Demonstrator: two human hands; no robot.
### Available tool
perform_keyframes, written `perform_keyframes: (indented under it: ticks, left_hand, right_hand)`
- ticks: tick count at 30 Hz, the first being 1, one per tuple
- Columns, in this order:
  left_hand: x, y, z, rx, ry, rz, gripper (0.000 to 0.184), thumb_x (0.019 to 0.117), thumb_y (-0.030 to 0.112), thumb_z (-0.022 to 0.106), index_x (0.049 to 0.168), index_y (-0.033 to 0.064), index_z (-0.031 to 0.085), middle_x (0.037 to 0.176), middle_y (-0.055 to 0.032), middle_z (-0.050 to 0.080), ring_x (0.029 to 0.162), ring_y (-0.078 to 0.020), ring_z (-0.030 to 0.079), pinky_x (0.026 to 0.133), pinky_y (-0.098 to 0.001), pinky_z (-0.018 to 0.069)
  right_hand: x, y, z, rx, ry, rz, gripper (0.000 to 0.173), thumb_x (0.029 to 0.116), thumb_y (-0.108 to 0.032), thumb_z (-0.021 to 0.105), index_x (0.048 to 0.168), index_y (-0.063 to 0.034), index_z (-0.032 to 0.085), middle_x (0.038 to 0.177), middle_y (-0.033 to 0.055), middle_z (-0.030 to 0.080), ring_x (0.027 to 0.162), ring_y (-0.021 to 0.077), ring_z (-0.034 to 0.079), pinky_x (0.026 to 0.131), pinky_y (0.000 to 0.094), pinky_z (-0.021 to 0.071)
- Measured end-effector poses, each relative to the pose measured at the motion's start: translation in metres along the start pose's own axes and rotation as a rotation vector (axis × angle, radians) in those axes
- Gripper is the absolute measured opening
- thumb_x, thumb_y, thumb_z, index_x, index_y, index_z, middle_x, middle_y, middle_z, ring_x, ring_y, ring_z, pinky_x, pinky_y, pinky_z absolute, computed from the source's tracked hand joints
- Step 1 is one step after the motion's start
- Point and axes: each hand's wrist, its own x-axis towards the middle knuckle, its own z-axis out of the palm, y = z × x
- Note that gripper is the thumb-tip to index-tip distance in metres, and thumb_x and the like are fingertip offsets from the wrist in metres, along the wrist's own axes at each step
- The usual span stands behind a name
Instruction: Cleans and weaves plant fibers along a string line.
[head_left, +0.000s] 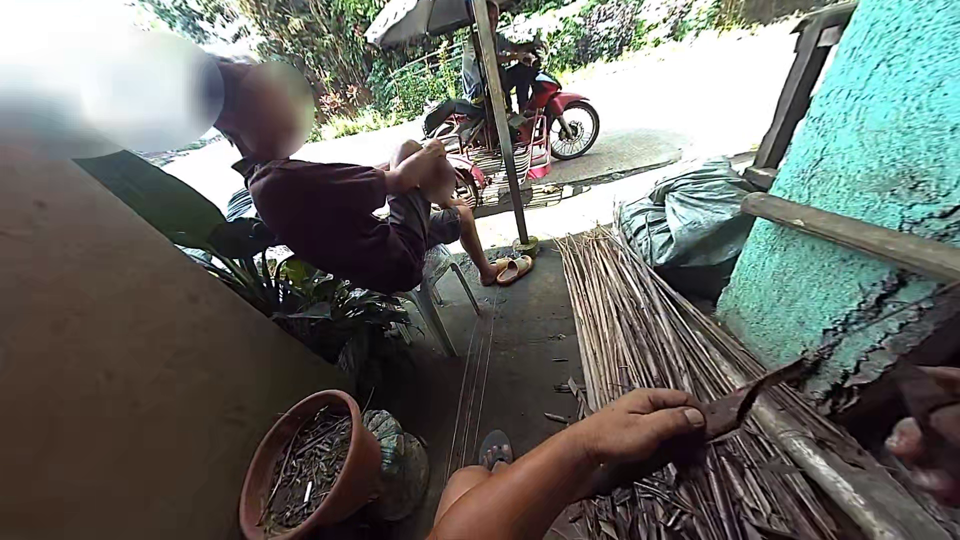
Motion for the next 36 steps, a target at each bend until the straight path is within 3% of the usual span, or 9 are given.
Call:
perform_keyframes:
  ticks: [2,4,8,12,15,18,25,30,36]
  left_hand:
    - [-0.001,0.006,0.001,0.081,0.064,-0.021,0.036,0.1083,0.021,0.036,0.112,-0.0049,0.061,0.077,-0.0036,0.062,0.066,-0.0105,0.061,0.065,-0.0307,0.0554]
    - [-0.001,0.012,0.008,0.148,0.107,-0.032,0.036,0.1087,0.019,0.037,0.123,-0.0036,0.060,0.079,-0.0010,0.060,0.063,-0.0061,0.056,0.058,-0.0247,0.0506]
    - [0.002,0.006,0.014,0.132,0.161,-0.007,0.044,0.1083,0.022,0.045,0.147,0.0004,0.045,0.091,-0.0019,0.065,0.061,-0.0064,0.058,0.053,-0.0246,0.0520]
    - [0.000,-0.002,0.009,-0.083,0.103,-0.052,0.047,0.1085,0.025,0.047,0.150,0.0026,0.043,0.079,0.0008,0.060,0.056,-0.0064,0.053,0.051,-0.0226,0.0481]
    - [-0.003,0.002,0.006,-0.298,-0.007,-0.148,0.046,0.1070,0.032,0.053,0.149,0.0116,0.050,0.079,0.0019,0.062,0.055,-0.0044,0.053,0.050,-0.0187,0.0462]
    - [-0.003,0.004,0.006,-0.384,-0.063,-0.164,0.045,0.1060,0.032,0.056,0.146,0.0116,0.053,0.077,0.0021,0.061,0.055,-0.0035,0.053,0.049,-0.0177,0.0456]
    - [-0.002,0.005,0.005,-0.563,-0.163,-0.176,0.048,0.1044,0.029,0.060,0.147,0.0095,0.052,0.079,0.0011,0.063,0.056,-0.0039,0.056,0.050,-0.0167,0.0468]
    - [-0.003,0.000,0.004,-0.489,-0.165,-0.172,0.048,0.1054,0.029,0.058,0.149,0.0095,0.051,0.078,0.0016,0.063,0.056,-0.0040,0.056,0.051,-0.0173,0.0472]
    - [-0.001,-0.001,0.002,-0.539,-0.147,-0.168,0.045,0.1059,0.029,0.057,0.147,0.0095,0.052,0.078,0.0001,0.064,0.055,-0.0049,0.057,0.050,-0.0179,0.0476]
  right_hand:
    - [0.003,-0.011,0.032,0.007,-0.044,0.118,0.038,0.1039,-0.015,0.055,0.141,-0.0073,0.054,0.090,-0.0051,0.074,0.068,0.0068,0.070,0.058,0.0250,0.0608]
    - [0.003,0.000,0.059,0.006,-0.022,0.152,0.039,0.1006,-0.022,0.062,0.137,-0.0083,0.061,0.084,-0.0030,0.074,0.060,0.0057,0.067,0.051,0.0224,0.0577]
    - [0.008,0.010,0.069,0.059,-0.035,0.267,0.036,0.1047,-0.018,0.057,0.138,-0.0040,0.060,0.087,0.0008,0.072,0.062,0.0075,0.066,0.053,0.0230,0.0564]
    - [0.008,0.012,0.057,0.177,-0.105,0.338,0.034,0.1050,-0.017,0.058,0.136,-0.0038,0.061,0.079,-0.0001,0.071,0.055,0.0054,0.061,0.049,0.0194,0.0510]
    - [0.006,0.012,0.045,0.240,-0.173,0.329,0.028,0.1043,-0.016,0.058,0.129,-0.0041,0.066,0.075,-0.0014,0.070,0.053,0.0027,0.058,0.047,0.0169,0.0482]
    - [0.005,0.012,0.041,0.243,-0.190,0.268,0.026,0.1042,-0.015,0.059,0.125,-0.0032,0.069,0.075,0.0003,0.070,0.054,0.0035,0.059,0.048,0.0172,0.0490]
    - [0.002,0.006,0.040,0.137,-0.036,0.048,0.031,0.1035,-0.011,0.060,0.134,-0.0078,0.067,0.079,0.0047,0.071,0.058,0.0066,0.062,0.053,0.0197,0.0545]
    - [0.003,-0.007,0.024,0.087,0.176,-0.005,0.036,0.1046,-0.010,0.055,0.140,-0.0067,0.061,0.077,0.0069,0.068,0.055,0.0098,0.061,0.050,0.0221,0.0547]
    - [0.000,0.007,0.044,0.173,-0.080,0.190,0.029,0.1048,-0.013,0.058,0.131,-0.0065,0.067,0.083,0.0037,0.072,0.057,0.0056,0.062,0.051,0.0186,0.0534]
